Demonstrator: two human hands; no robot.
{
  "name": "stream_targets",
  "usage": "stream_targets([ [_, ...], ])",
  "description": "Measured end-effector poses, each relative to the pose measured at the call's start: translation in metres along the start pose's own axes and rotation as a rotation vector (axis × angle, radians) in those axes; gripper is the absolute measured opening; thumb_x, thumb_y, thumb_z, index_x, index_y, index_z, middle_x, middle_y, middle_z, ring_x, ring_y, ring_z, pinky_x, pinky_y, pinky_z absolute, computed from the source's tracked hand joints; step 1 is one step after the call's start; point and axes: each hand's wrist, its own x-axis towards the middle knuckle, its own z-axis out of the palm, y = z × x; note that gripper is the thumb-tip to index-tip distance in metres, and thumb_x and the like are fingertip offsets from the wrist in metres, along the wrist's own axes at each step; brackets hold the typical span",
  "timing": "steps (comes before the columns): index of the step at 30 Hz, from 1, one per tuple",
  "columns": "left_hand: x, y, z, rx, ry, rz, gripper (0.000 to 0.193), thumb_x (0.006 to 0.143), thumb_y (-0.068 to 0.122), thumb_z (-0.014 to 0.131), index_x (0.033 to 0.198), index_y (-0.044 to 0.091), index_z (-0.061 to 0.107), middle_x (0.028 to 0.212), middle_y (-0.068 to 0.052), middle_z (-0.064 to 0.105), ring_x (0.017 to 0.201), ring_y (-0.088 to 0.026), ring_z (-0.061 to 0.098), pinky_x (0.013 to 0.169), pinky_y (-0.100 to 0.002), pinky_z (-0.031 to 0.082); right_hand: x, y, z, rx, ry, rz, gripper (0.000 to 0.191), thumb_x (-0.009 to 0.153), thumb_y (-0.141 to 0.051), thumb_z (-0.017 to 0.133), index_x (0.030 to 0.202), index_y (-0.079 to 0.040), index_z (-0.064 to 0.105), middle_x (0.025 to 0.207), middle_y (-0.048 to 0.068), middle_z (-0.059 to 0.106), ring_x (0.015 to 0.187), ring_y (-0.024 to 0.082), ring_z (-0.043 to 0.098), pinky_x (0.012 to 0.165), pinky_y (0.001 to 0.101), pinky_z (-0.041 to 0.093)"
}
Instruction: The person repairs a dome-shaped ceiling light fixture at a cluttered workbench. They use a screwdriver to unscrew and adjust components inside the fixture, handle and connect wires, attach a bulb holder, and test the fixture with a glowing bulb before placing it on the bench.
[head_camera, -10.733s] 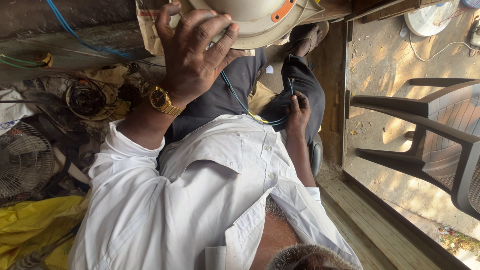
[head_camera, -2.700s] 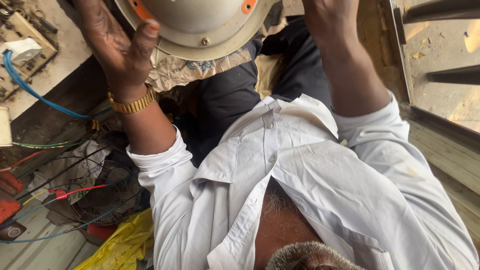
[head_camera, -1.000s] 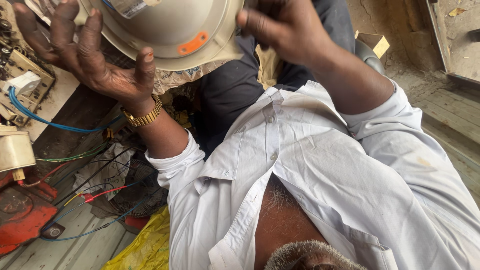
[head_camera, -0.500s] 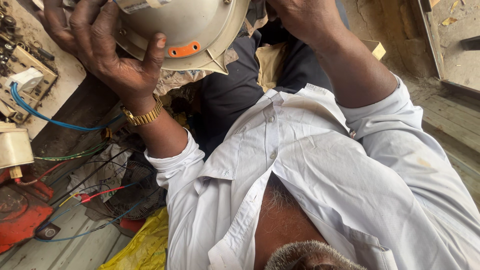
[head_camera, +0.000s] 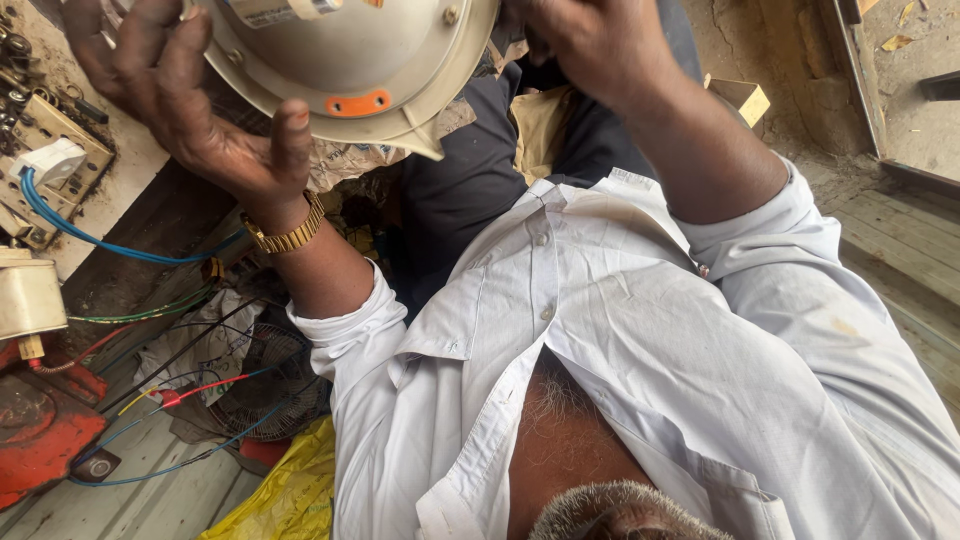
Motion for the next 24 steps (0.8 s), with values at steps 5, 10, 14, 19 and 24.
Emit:
stream_targets([
  [5, 0.0, -0.003, -0.005, -0.081, 0.044, 0.019, 0.078, 0.083, 0.071, 0.064, 0.136, 0.013, 0.059, 0.138, -0.01, 0.059, 0.151, -0.032, 0.026, 0.123, -0.063, 0.025, -0.011, -0.047, -0.002, 0.355, -0.114, -0.044, 0.027, 0.117, -0.025, 0.065, 0.113, 0.001, 0.07, 0.091, 0.007, 0.071, 0.072, 0.01, 0.067, 0.064, 0.0231, 0.056],
  [10, -0.009, -0.002, -0.006, -0.063, 0.034, -0.1, 0.086, 0.083, 0.074, 0.066, 0.142, 0.012, 0.055, 0.142, -0.012, 0.055, 0.148, -0.032, 0.036, 0.123, -0.06, 0.028, -0.01, -0.055, -0.01, 0.461, 0.027, 0.106, 0.024, 0.118, -0.023, 0.065, 0.122, 0.0, 0.071, 0.1, 0.005, 0.073, 0.076, 0.008, 0.067, 0.065, 0.0215, 0.055],
  [14, -0.012, 0.001, -0.002, -0.134, -0.03, -0.166, 0.085, 0.087, 0.068, 0.072, 0.144, 0.009, 0.05, 0.143, -0.014, 0.057, 0.144, -0.032, 0.045, 0.123, -0.06, 0.037, -0.005, -0.05, -0.013, 0.294, 0.04, 0.052, 0.024, 0.12, -0.021, 0.061, 0.116, 0.0, 0.072, 0.098, 0.005, 0.074, 0.076, 0.009, 0.069, 0.07, 0.024, 0.058],
  [19, -0.006, 0.006, -0.004, -0.003, -0.107, -0.117, 0.079, 0.085, 0.059, 0.08, 0.141, 0.009, 0.059, 0.134, -0.008, 0.068, 0.145, -0.033, 0.042, 0.119, -0.057, 0.037, -0.001, -0.044, -0.004, 0.286, 0.05, 0.051, 0.026, 0.122, -0.023, 0.063, 0.114, 0.0, 0.073, 0.096, 0.006, 0.073, 0.079, 0.01, 0.069, 0.069, 0.0243, 0.059],
  [24, -0.001, 0.011, -0.006, -0.039, -0.136, -0.118, 0.079, 0.087, 0.056, 0.087, 0.141, 0.006, 0.059, 0.135, -0.012, 0.063, 0.145, -0.036, 0.04, 0.119, -0.058, 0.036, -0.003, -0.04, -0.005, 0.301, 0.028, -0.002, 0.027, 0.121, -0.023, 0.06, 0.111, 0.0, 0.071, 0.094, 0.006, 0.072, 0.076, 0.01, 0.069, 0.065, 0.0232, 0.059],
])
